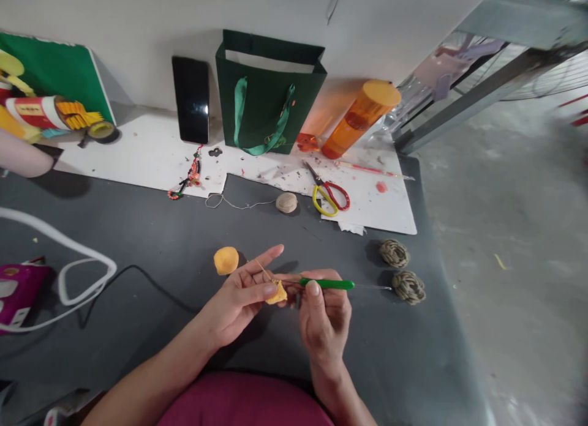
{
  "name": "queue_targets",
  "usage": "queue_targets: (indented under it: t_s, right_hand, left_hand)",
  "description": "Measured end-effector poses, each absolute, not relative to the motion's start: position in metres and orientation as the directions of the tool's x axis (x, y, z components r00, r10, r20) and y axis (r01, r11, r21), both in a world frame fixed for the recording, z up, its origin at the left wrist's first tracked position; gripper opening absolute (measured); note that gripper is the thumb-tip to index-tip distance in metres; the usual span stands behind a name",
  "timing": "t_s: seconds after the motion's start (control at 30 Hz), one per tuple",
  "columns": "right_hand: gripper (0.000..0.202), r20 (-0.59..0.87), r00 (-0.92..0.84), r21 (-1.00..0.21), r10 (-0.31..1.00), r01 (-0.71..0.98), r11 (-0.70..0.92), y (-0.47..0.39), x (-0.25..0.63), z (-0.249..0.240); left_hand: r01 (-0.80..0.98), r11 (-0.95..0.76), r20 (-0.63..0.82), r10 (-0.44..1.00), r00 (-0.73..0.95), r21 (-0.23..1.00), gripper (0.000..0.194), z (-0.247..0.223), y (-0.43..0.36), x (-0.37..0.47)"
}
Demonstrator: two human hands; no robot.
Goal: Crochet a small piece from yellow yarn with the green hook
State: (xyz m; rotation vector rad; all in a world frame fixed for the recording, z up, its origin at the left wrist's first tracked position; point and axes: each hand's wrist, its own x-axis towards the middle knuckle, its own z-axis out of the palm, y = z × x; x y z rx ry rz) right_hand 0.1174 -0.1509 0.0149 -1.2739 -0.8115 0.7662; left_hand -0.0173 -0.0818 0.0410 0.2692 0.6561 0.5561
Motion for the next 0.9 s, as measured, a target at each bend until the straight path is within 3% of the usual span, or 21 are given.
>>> queue_targets:
  t_s: [0.2, 0.37, 0.6, 0.9]
  right_hand:
    - [0.01, 0.221, 0.54, -0.972, 0.812, 0.052, 0.23, -0.153, 0.119, 0.014]
    - [0.01, 0.246, 0.545, -0.968, 0.801, 0.095, 0.233, -0.154, 0.12, 0.013]
    - [0.014, 0.195, 0.484, -0.966, 0.853, -0.054, 0.251, -0.145, 0.118, 0.025]
    - [0.013, 0.092, 0.531, -0.974, 0.843, -0.127, 0.186, -0.148, 0.118, 0.023]
  left_hand:
    - [-0.404, 0.844, -0.494, 0.535, 0.686, 0.353, 0.061, 0.044, -0.08, -0.017]
    - [-0.393, 0.855, -0.484, 0.516, 0.706, 0.338, 0.064, 0.043, -0.08, -0.018]
    - [-0.407, 0.844, -0.454, 0.532, 0.715, 0.349, 0.062, 0.042, -0.082, -0.018]
    - [-0.416, 0.84, -0.425, 0.537, 0.729, 0.347, 0.059, 0.039, -0.081, -0.018]
